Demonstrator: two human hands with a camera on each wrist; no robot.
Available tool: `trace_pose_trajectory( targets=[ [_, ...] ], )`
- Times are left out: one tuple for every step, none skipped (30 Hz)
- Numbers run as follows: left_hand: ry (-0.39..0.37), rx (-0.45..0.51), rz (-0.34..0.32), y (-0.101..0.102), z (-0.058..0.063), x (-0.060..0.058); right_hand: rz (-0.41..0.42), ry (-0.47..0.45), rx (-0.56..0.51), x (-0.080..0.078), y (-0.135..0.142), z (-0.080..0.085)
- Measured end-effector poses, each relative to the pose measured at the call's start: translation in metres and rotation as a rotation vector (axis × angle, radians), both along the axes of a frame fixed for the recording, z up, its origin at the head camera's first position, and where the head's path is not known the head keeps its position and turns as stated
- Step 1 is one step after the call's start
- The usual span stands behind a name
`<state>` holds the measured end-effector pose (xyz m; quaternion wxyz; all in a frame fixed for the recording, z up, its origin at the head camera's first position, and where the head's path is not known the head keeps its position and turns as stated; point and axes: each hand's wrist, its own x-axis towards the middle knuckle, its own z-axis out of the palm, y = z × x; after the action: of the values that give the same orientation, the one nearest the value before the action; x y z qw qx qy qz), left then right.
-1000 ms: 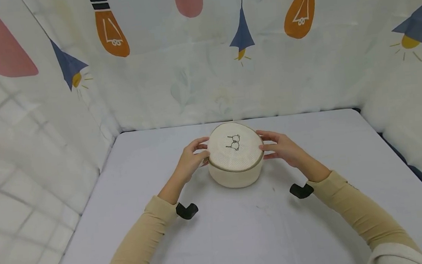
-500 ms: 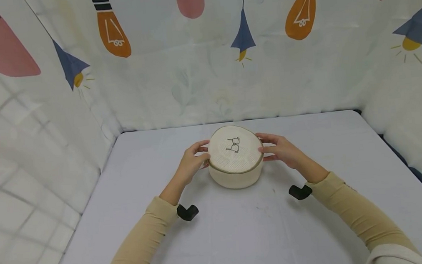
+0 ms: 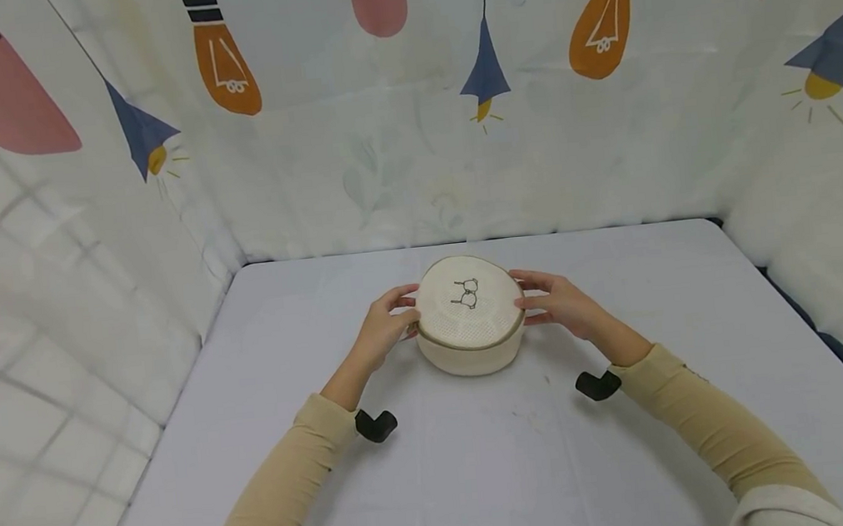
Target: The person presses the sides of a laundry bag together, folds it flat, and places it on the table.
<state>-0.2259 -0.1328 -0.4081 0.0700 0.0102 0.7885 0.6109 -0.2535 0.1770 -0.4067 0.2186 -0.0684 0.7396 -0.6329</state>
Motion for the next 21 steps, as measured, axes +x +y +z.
trace_pose_trajectory(
  targets=[
    [-0.005,0.002,-0.002,0.000,-0.001,0.000,-0.001,-0.002,0.000,0.000,0.000,-0.001],
    [-0.010,0.002,-0.005,0.000,-0.002,0.000,0.000,-0.003,-0.001,0.001,0.000,-0.002],
    [-0.015,0.001,-0.008,-0.001,-0.003,0.000,0.000,-0.003,0.002,0.001,0.000,-0.002],
    [-0.021,0.005,-0.012,-0.001,-0.003,0.000,-0.002,-0.005,0.005,0.001,-0.001,-0.003],
    [-0.026,0.009,-0.017,-0.001,-0.004,0.000,-0.002,-0.006,0.009,0.001,0.000,-0.004],
    [-0.031,0.012,-0.021,-0.001,-0.005,0.000,-0.002,-0.006,0.012,0.001,0.000,-0.004],
    [-0.035,0.013,-0.025,-0.001,-0.005,-0.001,-0.004,-0.007,0.017,0.000,0.000,-0.005],
    [-0.040,0.014,-0.029,-0.001,-0.005,-0.001,-0.005,-0.008,0.020,0.000,0.001,-0.006],
    [-0.044,0.016,-0.031,-0.001,-0.005,-0.001,-0.008,-0.011,0.023,-0.001,0.002,-0.007],
    [-0.050,0.019,-0.033,-0.001,-0.005,-0.001,-0.010,-0.014,0.023,-0.002,0.002,-0.008],
    [-0.054,0.020,-0.034,0.000,-0.005,-0.001,-0.010,-0.016,0.022,-0.002,0.003,-0.008],
    [-0.058,0.022,-0.033,0.000,-0.005,-0.001,-0.010,-0.019,0.022,-0.003,0.003,-0.009],
    [-0.061,0.026,-0.031,0.000,-0.005,-0.001,-0.012,-0.022,0.022,-0.003,0.003,-0.010],
    [-0.064,0.032,-0.027,0.000,-0.006,-0.001,-0.012,-0.025,0.021,-0.004,0.004,-0.011],
    [-0.065,0.039,-0.023,0.001,-0.007,-0.001,-0.012,-0.027,0.020,-0.004,0.004,-0.011],
    [-0.067,0.045,-0.019,0.001,-0.007,-0.001,-0.010,-0.028,0.018,-0.004,0.004,-0.012],
    [-0.068,0.052,-0.014,0.002,-0.007,-0.001,-0.007,-0.028,0.015,-0.004,0.005,-0.013],
    [-0.067,0.056,-0.010,0.002,-0.008,-0.001,0.000,-0.026,0.014,-0.004,0.005,-0.013],
    [-0.067,0.062,-0.006,0.001,-0.008,-0.001,0.007,-0.025,0.012,-0.005,0.006,-0.013],
    [-0.066,0.064,-0.004,0.001,-0.008,0.000,0.016,-0.024,0.009,-0.005,0.006,-0.013],
    [-0.066,0.066,-0.003,0.001,-0.008,0.000,0.024,-0.023,0.007,-0.006,0.007,-0.013]
  ],
)
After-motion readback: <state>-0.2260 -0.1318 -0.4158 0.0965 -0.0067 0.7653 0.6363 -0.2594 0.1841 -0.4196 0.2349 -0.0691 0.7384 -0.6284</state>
